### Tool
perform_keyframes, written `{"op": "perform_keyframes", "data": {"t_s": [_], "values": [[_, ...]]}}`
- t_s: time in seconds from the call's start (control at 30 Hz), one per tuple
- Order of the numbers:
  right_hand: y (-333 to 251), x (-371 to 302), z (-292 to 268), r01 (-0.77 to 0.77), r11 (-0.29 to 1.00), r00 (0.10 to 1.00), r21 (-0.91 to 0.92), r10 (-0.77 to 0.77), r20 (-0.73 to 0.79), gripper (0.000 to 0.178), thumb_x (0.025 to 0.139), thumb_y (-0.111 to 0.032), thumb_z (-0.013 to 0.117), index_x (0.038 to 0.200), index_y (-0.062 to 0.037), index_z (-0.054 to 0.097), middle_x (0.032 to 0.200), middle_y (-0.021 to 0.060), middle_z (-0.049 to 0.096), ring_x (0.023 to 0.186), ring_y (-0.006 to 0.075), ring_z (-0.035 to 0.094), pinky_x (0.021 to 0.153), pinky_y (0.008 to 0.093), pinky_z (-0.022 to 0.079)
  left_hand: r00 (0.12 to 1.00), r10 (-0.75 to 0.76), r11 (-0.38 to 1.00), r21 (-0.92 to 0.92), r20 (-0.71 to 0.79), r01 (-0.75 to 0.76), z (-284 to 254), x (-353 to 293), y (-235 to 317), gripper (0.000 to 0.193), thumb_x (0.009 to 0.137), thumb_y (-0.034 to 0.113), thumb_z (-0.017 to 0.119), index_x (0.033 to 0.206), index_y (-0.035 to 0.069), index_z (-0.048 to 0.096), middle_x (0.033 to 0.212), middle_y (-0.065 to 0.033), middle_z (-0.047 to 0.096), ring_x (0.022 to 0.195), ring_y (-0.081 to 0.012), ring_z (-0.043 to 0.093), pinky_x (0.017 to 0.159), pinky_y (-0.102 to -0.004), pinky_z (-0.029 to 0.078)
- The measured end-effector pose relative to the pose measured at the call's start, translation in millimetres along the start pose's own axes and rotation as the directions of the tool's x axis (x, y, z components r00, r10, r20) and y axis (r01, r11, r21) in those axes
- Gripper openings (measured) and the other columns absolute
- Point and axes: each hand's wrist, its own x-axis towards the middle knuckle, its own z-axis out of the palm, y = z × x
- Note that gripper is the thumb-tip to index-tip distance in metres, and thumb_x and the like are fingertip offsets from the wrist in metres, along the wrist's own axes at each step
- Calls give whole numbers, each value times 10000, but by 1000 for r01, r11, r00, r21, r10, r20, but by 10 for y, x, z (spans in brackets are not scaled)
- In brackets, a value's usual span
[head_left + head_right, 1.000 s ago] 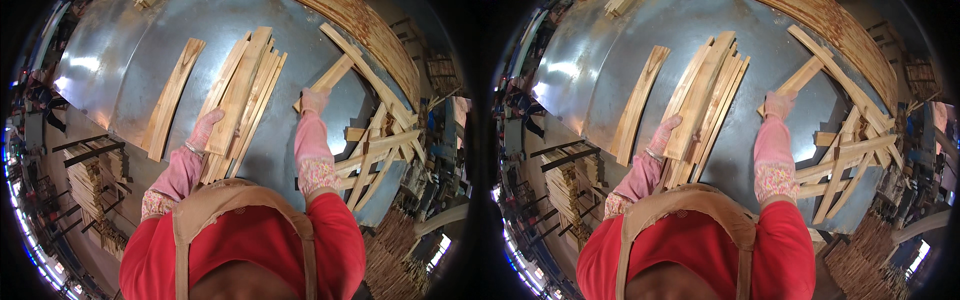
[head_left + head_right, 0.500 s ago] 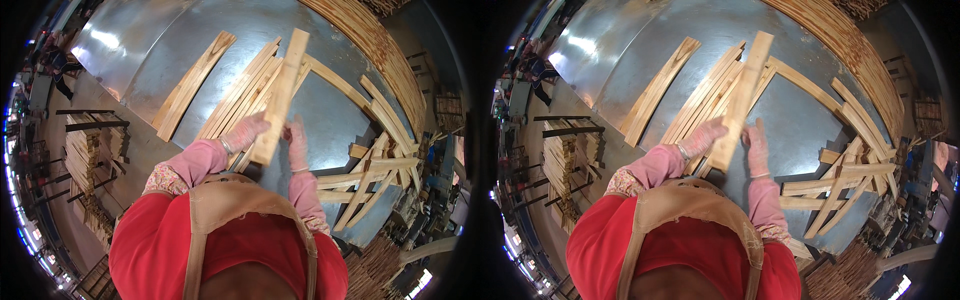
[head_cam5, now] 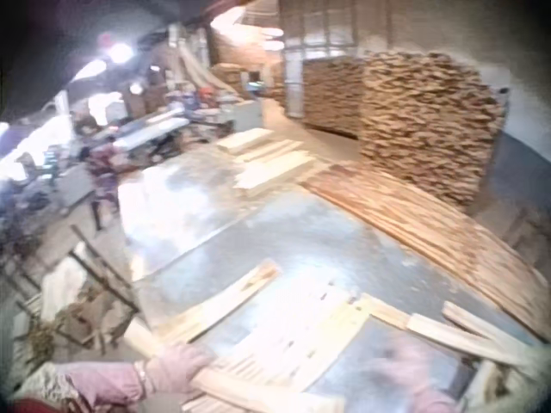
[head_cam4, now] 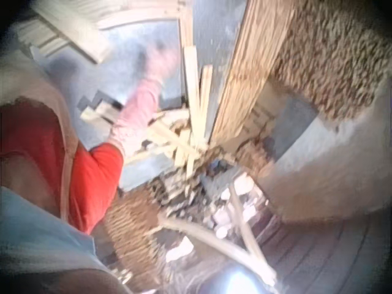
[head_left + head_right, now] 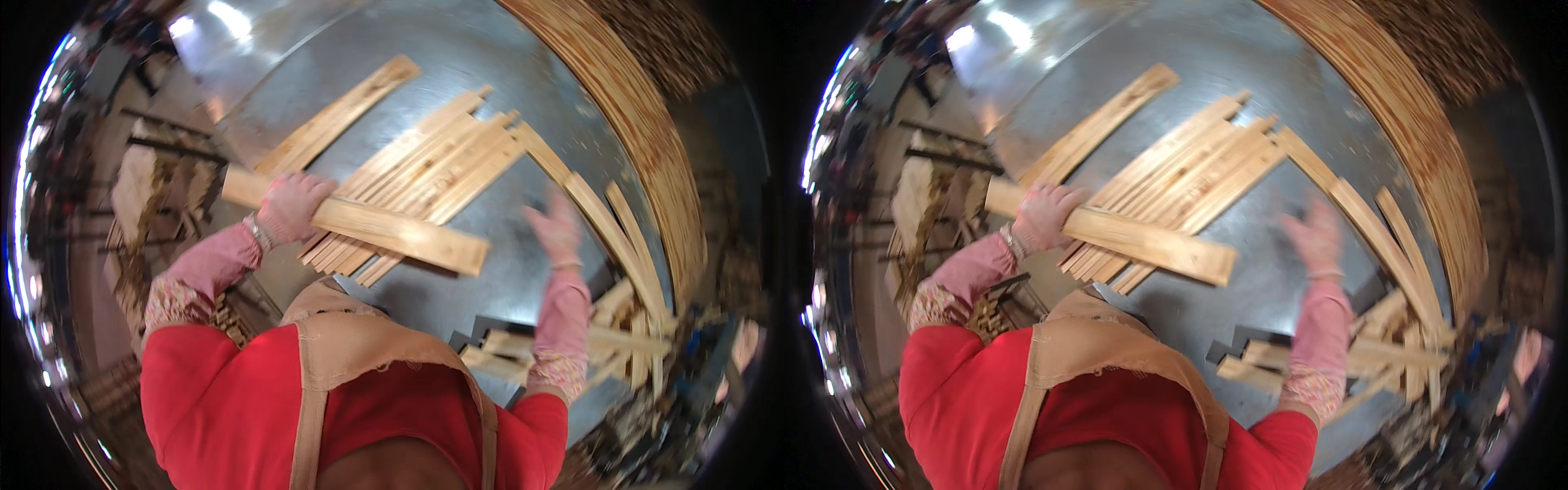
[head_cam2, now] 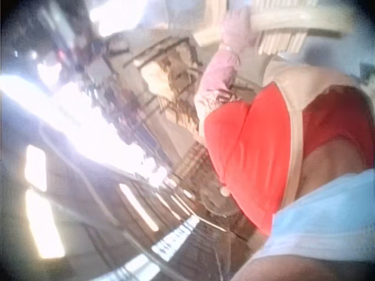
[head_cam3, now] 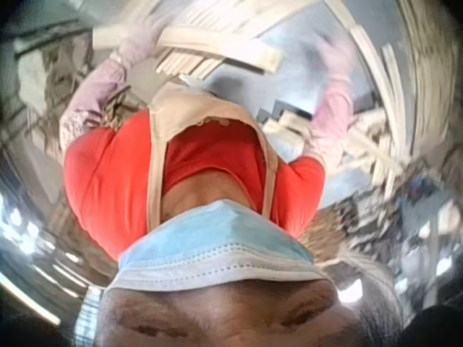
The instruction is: The person sorts thin wooden slats on a metal table, picking them up from a scattered pile and arranging them into a neat stack. They handle the wood pieces by hand, aligning them and occasionally moving the stack to make space for more pieces.
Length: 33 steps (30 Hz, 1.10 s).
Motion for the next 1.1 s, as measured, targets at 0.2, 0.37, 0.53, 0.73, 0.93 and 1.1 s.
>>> {"op": "perform_keyframes", "data": {"t_s": [0.2,0.37,0.53,0.73,0.93,1.1], "values": [[1836,505,-694,-272,746,951,-607,303,-53,869,856,-337,774,1617,-132,409,1482,263,593,1359,462,567,1126,536,468,172,-984,178,-211,-48,961,558,-2365,-98,911,748,393,914,1535,151,523,1353,-188,681,1263,-375,652,1065,-469,530],[1777,821,-790,-208,738,930,-642,352,103,701,987,-257,667,1621,-79,427,1479,249,621,1386,440,575,1143,466,459,-549,-835,-525,-351,34,776,773,-3872,-123,883,839,549,806,1486,23,514,1358,-282,681,1269,-451,653,1072,-493,519],[508,969,-731,-246,823,898,-512,392,199,566,999,-313,601,1455,20,557,1345,282,680,1250,462,643,1055,478,487,-918,-396,-741,-595,14,311,1863,-5752,-201,914,744,526,863,1381,-64,576,1298,-283,709,1190,-447,692,1036,-498,538],[458,781,404,-657,675,753,335,570,328,770,1016,-637,561,1512,-48,542,1379,188,684,1165,391,694,937,523,580,-957,-33,-520,-823,288,-229,2432,-6163,-471,803,817,478,838,1317,-119,641,1338,-294,695,1167,-390,704,1030,-459,541],[-568,146,1789,-519,629,847,579,470,248,901,1008,-764,520,1595,-80,489,1506,157,616,1222,354,676,997,487,592,-781,-513,-838,-7,356,546,2903,-7141,-500,430,1017,367,610,1294,72,753,1364,-196,719,1283,-376,677,1016,-443,571],[-804,-69,1811,-556,704,806,441,587,79,945,1004,-786,495,1576,-34,500,1462,180,643,1222,367,673,1024,474,580,-817,-519,-851,-239,252,467,3124,-7005,-845,382,1019,283,562,1246,61,776,1341,-220,721,1272,-386,683,1044,-457,572]]}}
